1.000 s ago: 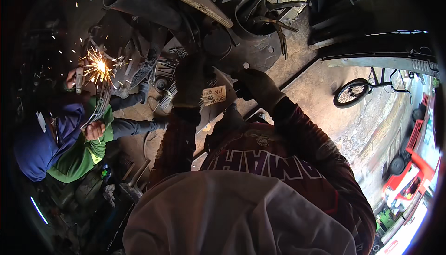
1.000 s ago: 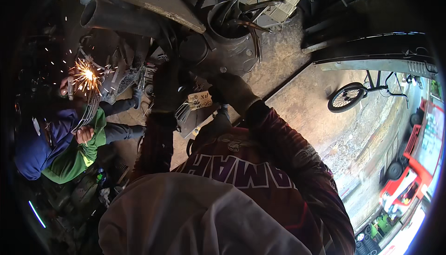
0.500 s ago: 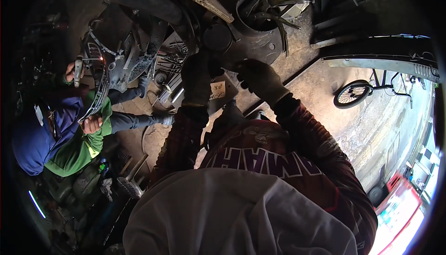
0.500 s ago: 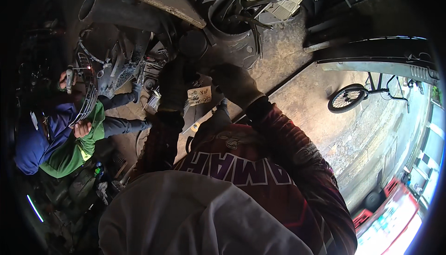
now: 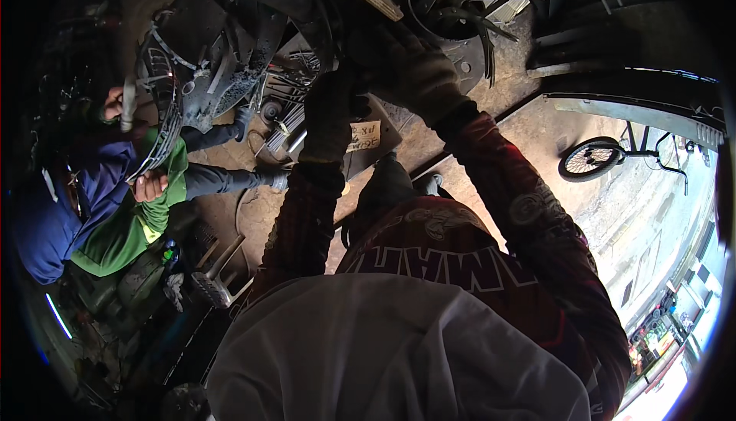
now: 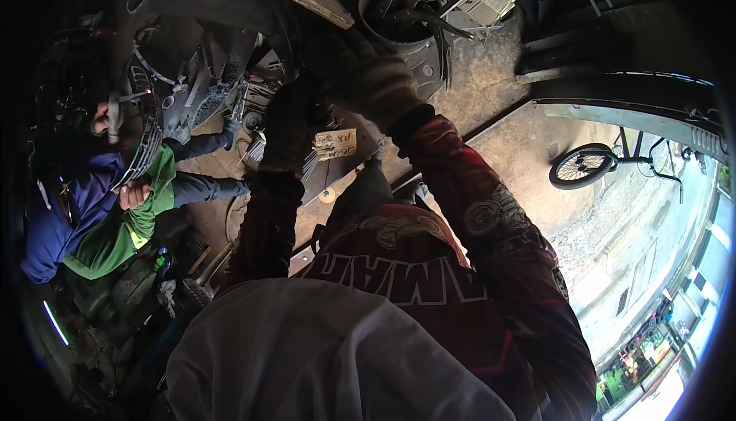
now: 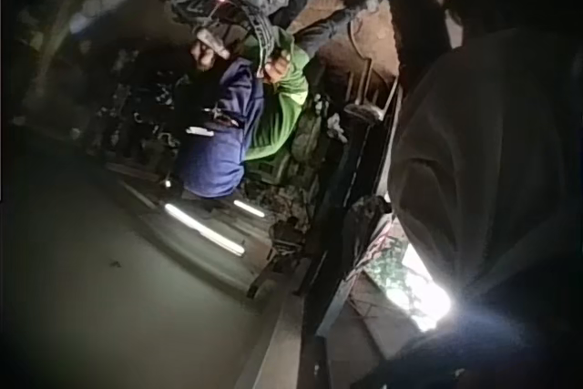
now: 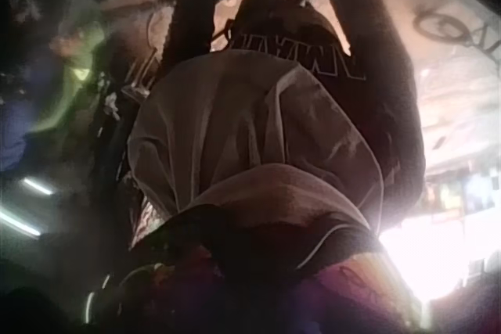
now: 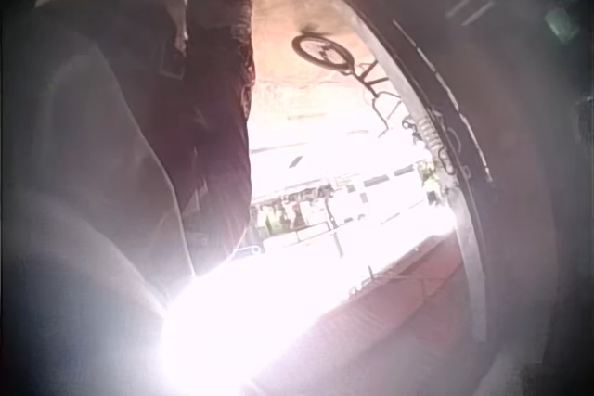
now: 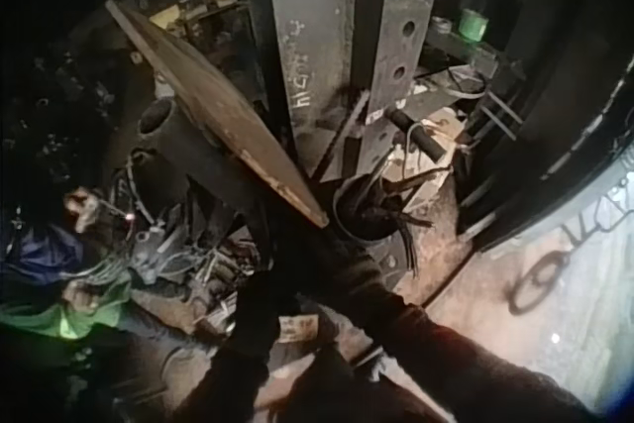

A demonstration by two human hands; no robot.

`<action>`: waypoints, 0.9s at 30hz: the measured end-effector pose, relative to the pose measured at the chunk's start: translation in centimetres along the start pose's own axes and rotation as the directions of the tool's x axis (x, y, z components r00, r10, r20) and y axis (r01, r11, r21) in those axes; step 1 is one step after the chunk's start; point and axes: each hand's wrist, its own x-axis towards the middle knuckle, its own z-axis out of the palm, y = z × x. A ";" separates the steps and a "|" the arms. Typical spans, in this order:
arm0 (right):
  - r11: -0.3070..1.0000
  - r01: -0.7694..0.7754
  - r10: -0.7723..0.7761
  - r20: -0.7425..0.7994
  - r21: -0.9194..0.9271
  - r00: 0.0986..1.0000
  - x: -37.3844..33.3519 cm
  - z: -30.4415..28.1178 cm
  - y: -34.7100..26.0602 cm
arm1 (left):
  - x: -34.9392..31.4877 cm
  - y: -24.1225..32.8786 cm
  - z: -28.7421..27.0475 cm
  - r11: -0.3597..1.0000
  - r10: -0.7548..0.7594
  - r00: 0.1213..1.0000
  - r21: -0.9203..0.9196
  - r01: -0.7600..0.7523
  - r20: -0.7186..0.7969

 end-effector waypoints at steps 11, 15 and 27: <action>1.000 0.015 -0.015 0.004 -0.011 1.000 0.3 -0.3 0.3 | 0.5 -1.5 -3.7 0.663 0.645 0.764 0.510 -0.548 -0.017; 0.999 -0.041 0.040 0.026 0.020 0.999 0.2 -0.2 -0.3 | -0.6 -2.6 -3.9 0.943 0.223 0.966 0.222 -0.247 0.128; 0.997 -0.065 0.067 0.047 -0.038 0.997 0.4 -0.3 -1.3 | 0.5 -1.7 -0.8 0.932 0.287 0.958 0.236 -0.276 -0.011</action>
